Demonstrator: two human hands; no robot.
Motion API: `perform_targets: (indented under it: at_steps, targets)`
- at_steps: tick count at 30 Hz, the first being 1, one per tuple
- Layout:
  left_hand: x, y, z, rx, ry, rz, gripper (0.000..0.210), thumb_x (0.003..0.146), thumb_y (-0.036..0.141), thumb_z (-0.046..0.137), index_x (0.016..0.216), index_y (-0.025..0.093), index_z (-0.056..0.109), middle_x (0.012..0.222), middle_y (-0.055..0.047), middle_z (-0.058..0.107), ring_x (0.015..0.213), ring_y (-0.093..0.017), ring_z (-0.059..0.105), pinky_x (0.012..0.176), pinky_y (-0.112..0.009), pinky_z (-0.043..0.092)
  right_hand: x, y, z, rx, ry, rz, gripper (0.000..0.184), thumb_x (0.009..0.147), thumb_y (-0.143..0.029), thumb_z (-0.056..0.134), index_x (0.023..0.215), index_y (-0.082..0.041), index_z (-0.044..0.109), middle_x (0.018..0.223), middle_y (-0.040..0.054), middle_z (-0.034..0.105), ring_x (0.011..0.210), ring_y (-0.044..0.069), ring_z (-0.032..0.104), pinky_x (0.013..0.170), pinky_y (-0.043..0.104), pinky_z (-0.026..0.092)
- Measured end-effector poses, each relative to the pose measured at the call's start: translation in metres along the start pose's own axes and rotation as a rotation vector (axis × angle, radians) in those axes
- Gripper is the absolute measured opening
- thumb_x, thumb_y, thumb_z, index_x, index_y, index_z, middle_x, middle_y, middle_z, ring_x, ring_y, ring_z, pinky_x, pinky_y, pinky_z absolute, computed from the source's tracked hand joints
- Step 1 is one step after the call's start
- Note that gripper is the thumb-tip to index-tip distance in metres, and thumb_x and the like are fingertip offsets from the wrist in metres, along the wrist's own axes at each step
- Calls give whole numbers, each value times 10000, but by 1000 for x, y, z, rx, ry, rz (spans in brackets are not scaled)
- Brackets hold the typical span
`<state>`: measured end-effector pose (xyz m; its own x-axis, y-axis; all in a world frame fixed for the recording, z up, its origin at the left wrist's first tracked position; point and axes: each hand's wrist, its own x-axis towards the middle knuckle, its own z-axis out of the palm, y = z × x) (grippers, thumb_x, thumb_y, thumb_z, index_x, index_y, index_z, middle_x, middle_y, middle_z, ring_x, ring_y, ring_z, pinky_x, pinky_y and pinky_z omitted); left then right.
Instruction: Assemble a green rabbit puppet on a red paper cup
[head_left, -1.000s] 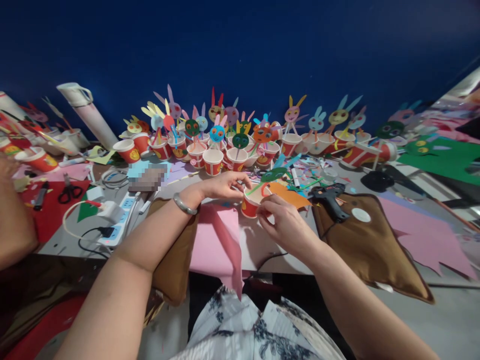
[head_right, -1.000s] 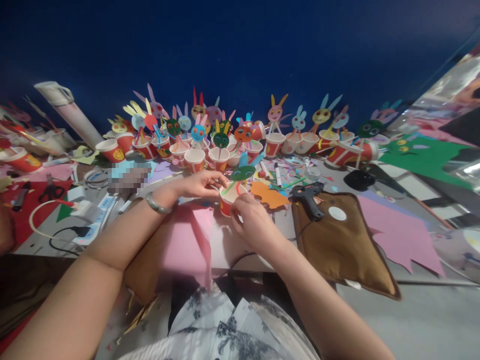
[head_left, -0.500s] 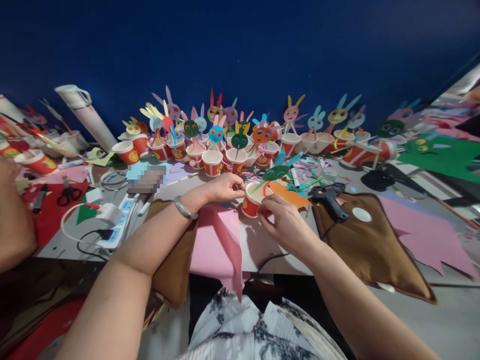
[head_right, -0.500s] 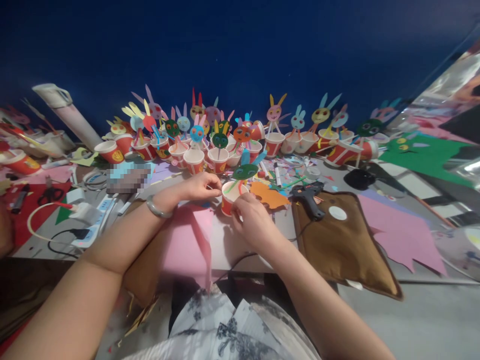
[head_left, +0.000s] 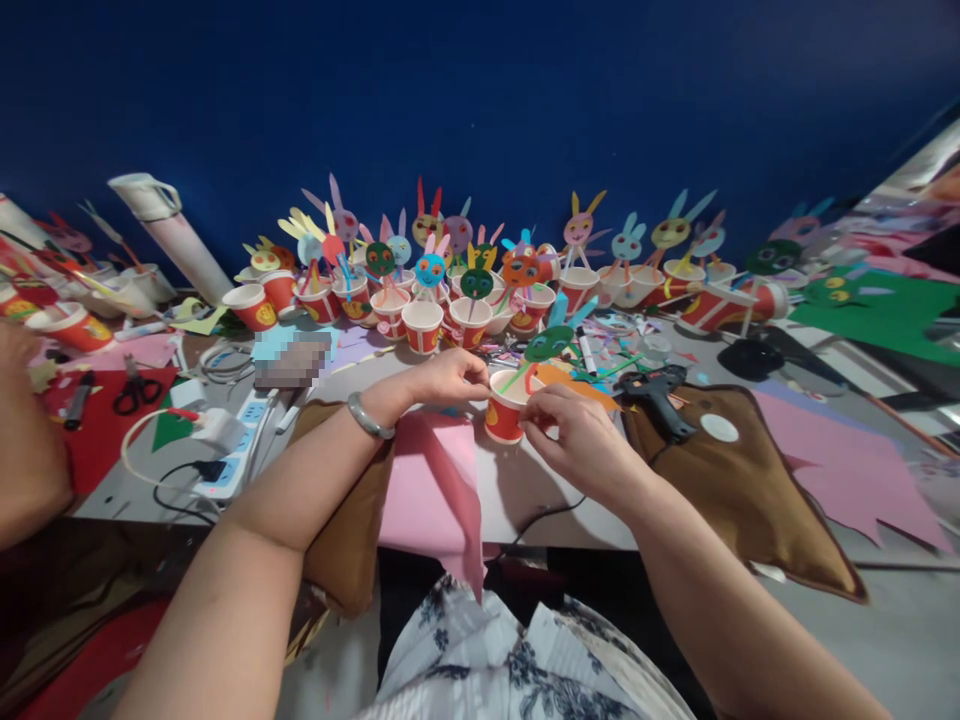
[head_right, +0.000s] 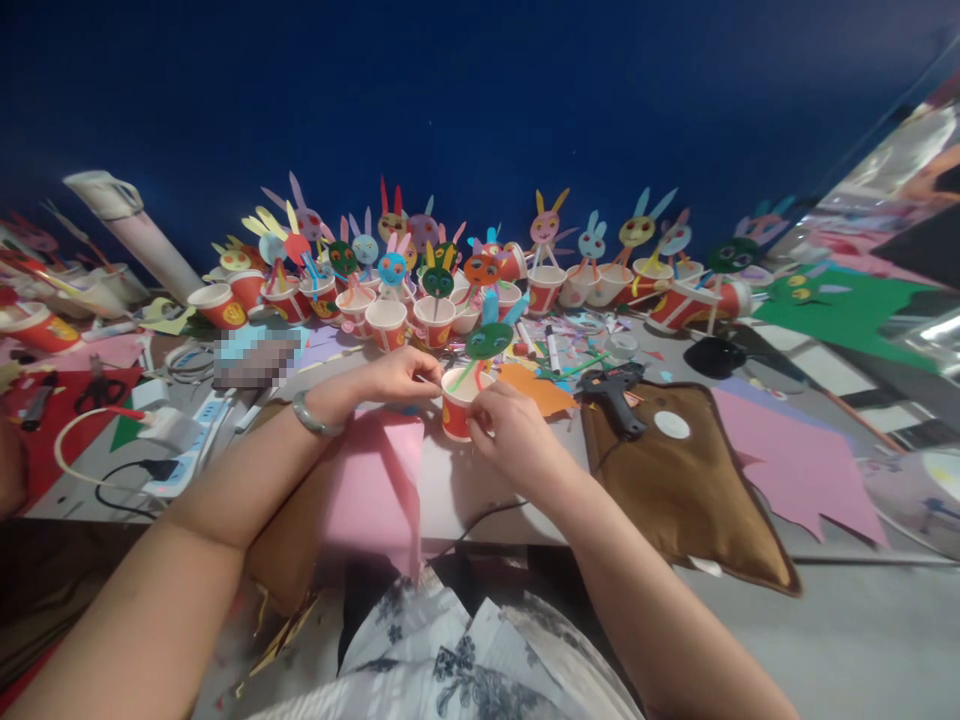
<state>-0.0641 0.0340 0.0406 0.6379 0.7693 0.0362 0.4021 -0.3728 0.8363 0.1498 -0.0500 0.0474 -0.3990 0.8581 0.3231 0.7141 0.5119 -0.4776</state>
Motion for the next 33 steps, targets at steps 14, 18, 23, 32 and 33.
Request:
perform_targets:
  at_steps: [14, 18, 23, 32, 33]
  targets:
    - [-3, 5, -2, -93, -65, -56, 215, 700, 330, 659, 640, 129, 613, 608, 13, 559, 595, -91, 485, 565, -216, 341, 4, -6, 0, -89, 50, 41, 130, 804, -148, 550, 687, -186, 594, 709, 40, 598, 637, 161, 553, 616, 278, 403]
    - [-5, 9, -3, -81, -88, -73, 256, 700, 367, 669, 620, 132, 610, 583, 21, 531, 574, -87, 461, 555, -224, 319, 3, -6, 1, -84, 54, 50, 125, 807, -160, 554, 696, -183, 606, 723, 46, 605, 632, 161, 556, 617, 282, 414]
    - [-6, 11, -2, -124, -101, -99, 317, 690, 407, 680, 572, 139, 557, 552, 39, 446, 544, -71, 387, 533, -230, 270, 1, -9, 4, -81, 67, 64, 124, 810, -151, 552, 701, -182, 599, 735, 51, 607, 625, 159, 558, 615, 285, 420]
    - [-10, 16, -3, -186, -61, -131, 353, 674, 354, 687, 496, 156, 456, 502, 65, 358, 506, -49, 309, 515, -226, 236, -2, -10, 10, -79, 95, 58, 109, 834, -153, 538, 750, -184, 599, 794, 72, 612, 656, 179, 580, 630, 303, 455]
    - [-10, 16, -3, -199, -52, -140, 335, 669, 336, 686, 497, 156, 463, 503, 64, 375, 507, -49, 326, 519, -223, 256, -2, -10, 12, -76, 103, 62, 105, 839, -156, 538, 761, -183, 604, 802, 75, 611, 662, 181, 584, 634, 305, 459]
